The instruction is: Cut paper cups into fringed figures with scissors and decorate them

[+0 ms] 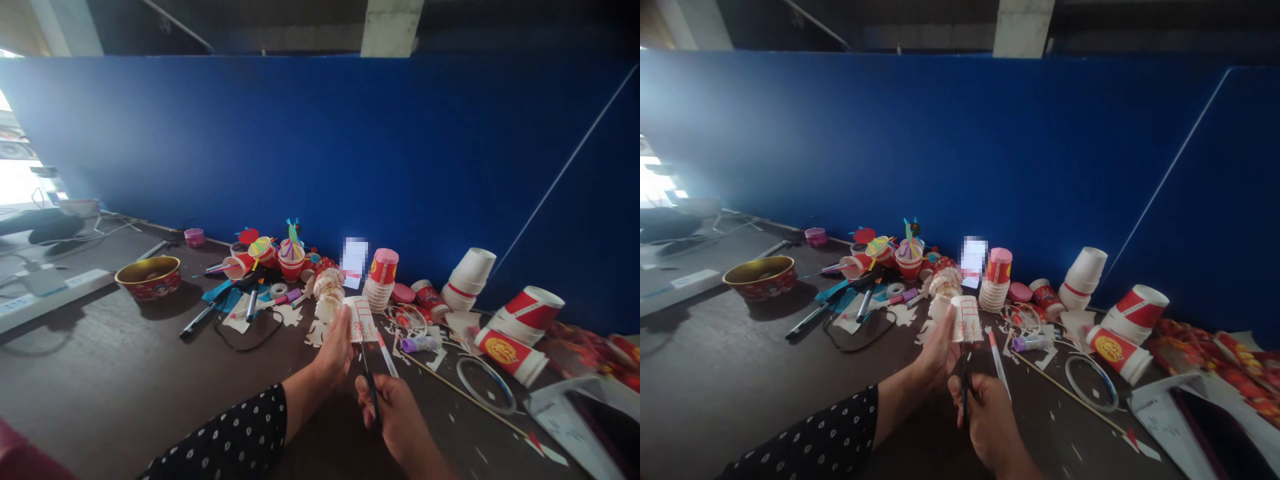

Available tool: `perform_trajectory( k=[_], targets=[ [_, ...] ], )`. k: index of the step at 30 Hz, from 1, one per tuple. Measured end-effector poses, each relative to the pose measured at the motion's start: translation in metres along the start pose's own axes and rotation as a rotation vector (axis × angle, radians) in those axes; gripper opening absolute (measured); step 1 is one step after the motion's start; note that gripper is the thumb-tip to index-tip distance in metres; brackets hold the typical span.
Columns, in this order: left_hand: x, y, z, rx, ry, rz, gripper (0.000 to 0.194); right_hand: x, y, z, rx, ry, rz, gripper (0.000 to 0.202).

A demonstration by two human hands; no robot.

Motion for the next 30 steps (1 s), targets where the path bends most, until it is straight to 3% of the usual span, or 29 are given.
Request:
perform_trajectory(
  k=[11, 20, 30],
  targets=[
    [0.003, 0.0023, -0.0059, -0.03, -0.017, 0.03, 0.038, 0.0018, -0.0054, -0.0027, 0.054, -0.056, 0.003, 0.048],
    [0.0045, 0.0036, -0.0005, -0.027, 0.001, 0.004, 0.04, 0.0, -0.0037, -0.0021, -0.064, -0.014, 0.029, 0.046],
    [0.0031, 0.0025, -0.0043, -0.063, 0.031, 0.001, 0.037, -0.0006, -0.0063, -0.0037, 0.024, -0.038, 0.035, 0.047]
  ],
)
Point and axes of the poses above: each hand's wrist, its own x-axis away from the middle knuckle, its own y-axis out of the palm, z = x × y, the point moved 2 cm from there along -x, towards the middle knuckle, and after that the axes turned 12 degrees about -x, right-handed, at the moved point
